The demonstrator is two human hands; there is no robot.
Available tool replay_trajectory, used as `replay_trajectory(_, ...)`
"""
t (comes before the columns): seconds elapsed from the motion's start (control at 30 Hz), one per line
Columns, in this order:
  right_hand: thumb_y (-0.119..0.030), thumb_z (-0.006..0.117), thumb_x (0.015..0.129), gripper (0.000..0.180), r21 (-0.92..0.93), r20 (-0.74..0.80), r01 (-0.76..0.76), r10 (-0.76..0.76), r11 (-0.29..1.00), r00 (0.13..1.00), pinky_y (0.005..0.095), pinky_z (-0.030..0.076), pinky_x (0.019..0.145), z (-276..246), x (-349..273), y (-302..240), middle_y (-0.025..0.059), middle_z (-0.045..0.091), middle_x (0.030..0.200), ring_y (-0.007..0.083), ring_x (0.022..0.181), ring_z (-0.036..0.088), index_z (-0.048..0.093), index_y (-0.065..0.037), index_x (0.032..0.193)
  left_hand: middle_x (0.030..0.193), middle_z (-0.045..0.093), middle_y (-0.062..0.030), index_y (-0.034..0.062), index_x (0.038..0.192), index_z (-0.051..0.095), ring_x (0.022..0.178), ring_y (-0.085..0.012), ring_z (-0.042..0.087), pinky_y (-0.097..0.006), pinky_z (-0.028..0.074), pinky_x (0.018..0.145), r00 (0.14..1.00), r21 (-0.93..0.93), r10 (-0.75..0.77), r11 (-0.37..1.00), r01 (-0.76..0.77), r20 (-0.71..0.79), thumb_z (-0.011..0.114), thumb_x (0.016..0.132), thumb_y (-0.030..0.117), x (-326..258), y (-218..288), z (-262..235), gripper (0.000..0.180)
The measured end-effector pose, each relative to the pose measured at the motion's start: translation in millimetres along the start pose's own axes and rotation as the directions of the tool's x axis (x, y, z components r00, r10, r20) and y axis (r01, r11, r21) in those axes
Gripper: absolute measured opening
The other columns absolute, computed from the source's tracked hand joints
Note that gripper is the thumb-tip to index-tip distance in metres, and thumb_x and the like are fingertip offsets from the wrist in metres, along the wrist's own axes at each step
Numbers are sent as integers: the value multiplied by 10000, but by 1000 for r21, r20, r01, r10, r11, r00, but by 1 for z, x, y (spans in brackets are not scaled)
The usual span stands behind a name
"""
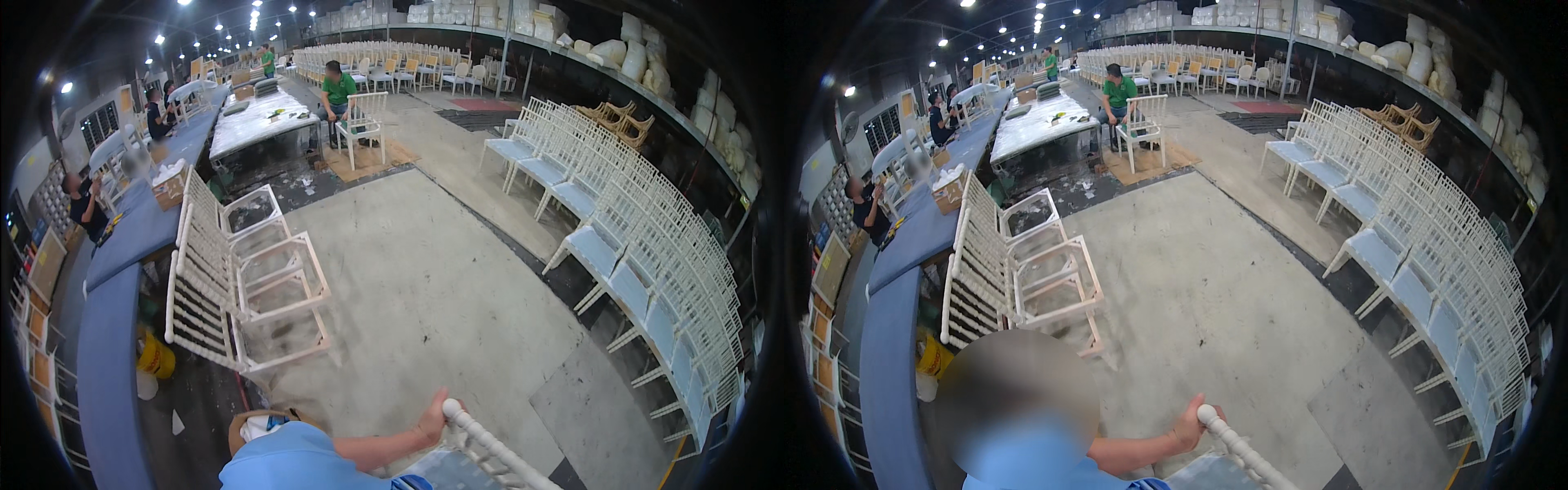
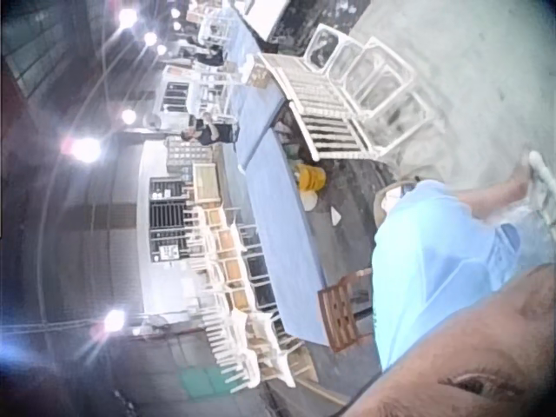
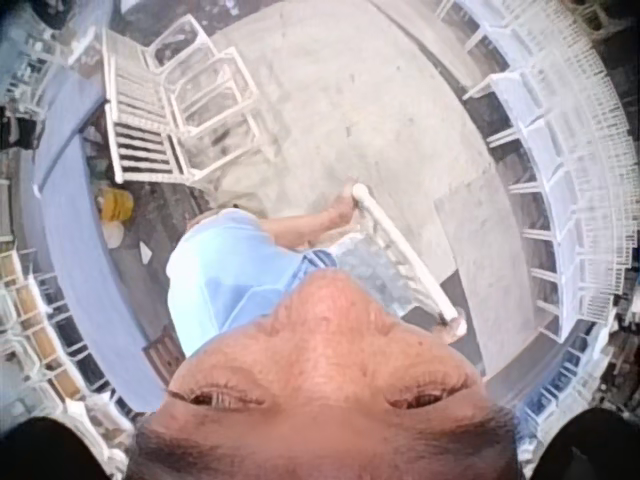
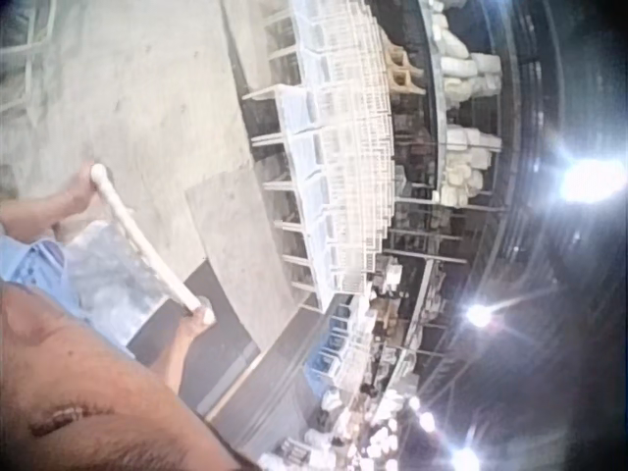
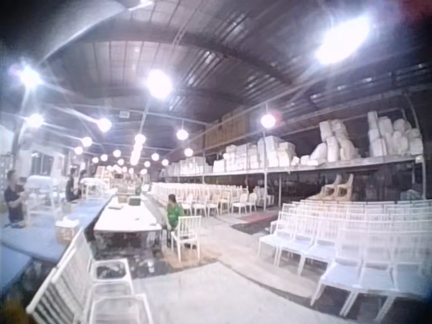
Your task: The person attaches green webbing strips to the seat frame of a white wooden chair using a pneumatic staple gun. They position each strip, staple it in place, and trim excess material with scissors.
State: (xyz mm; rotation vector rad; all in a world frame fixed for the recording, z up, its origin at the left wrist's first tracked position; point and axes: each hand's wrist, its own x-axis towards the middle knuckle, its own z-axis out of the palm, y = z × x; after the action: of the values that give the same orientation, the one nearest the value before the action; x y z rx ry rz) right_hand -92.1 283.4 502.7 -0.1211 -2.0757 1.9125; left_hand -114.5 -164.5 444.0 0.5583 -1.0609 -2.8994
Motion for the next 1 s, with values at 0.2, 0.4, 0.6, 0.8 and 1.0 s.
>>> replay_trajectory(0.2, -436, 597, 922, 517, -72, -152, 382, -388, 921, 909, 414, 511, 629, 81, 50, -103, 145, 651, 836, 274, 689, 603, 661, 63, 1039, 900, 624, -75, -13, 988, 709, 827, -182, 529, -316, 402, 821, 853, 76, 222, 954, -290, 473, 173, 1028, 681, 24, 154, 88, 878)
replay_trajectory(0.4, -384, 476, 994, 430, -175, -17, 814, -829, 554, 560, 400, 400, 480, 140, 58, -205, 115, 583, 731, 262, 518, 480, 631, 16, 968, 821, 574, -86, -37, 1037, 707, 732, -173, 477, -317, 371, 714, 628, 143, 242, 856, -497, 740, 127, 977, 766, 103, 261, 146, 992)
replay_trajectory(0.6, -627, 428, 999, 639, 65, -71, 684, -680, 727, 730, 394, 331, 653, 254, 195, -167, 53, 441, 674, 214, 651, 414, 488, -52, 726, 728, 593, -110, -36, 960, 690, 624, -170, 455, -330, 358, 612, 728, 245, 274, 818, -520, 628, 136, 978, 734, 243, 319, 172, 949)
replay_trajectory(0.8, -636, 496, 963, 639, 279, -14, 607, -629, 744, 778, 364, 339, 656, 388, 393, -148, 40, 442, 627, 179, 610, 413, 460, -75, 659, 666, 565, -87, -13, 887, 665, 584, -163, 447, -317, 350, 572, 756, 263, 472, 740, -620, 453, 153, 995, 705, 396, 387, 189, 888)
replay_trajectory(1.0, -645, 508, 956, 644, 340, 53, 523, -571, 782, 819, 357, 354, 663, 502, 523, -130, 34, 450, 607, 182, 594, 422, 460, -80, 650, 634, 532, -79, -30, 884, 642, 592, -166, 451, -314, 355, 590, 716, 278, 562, 671, -687, 413, 133, 1041, 652, 498, 457, 182, 865)
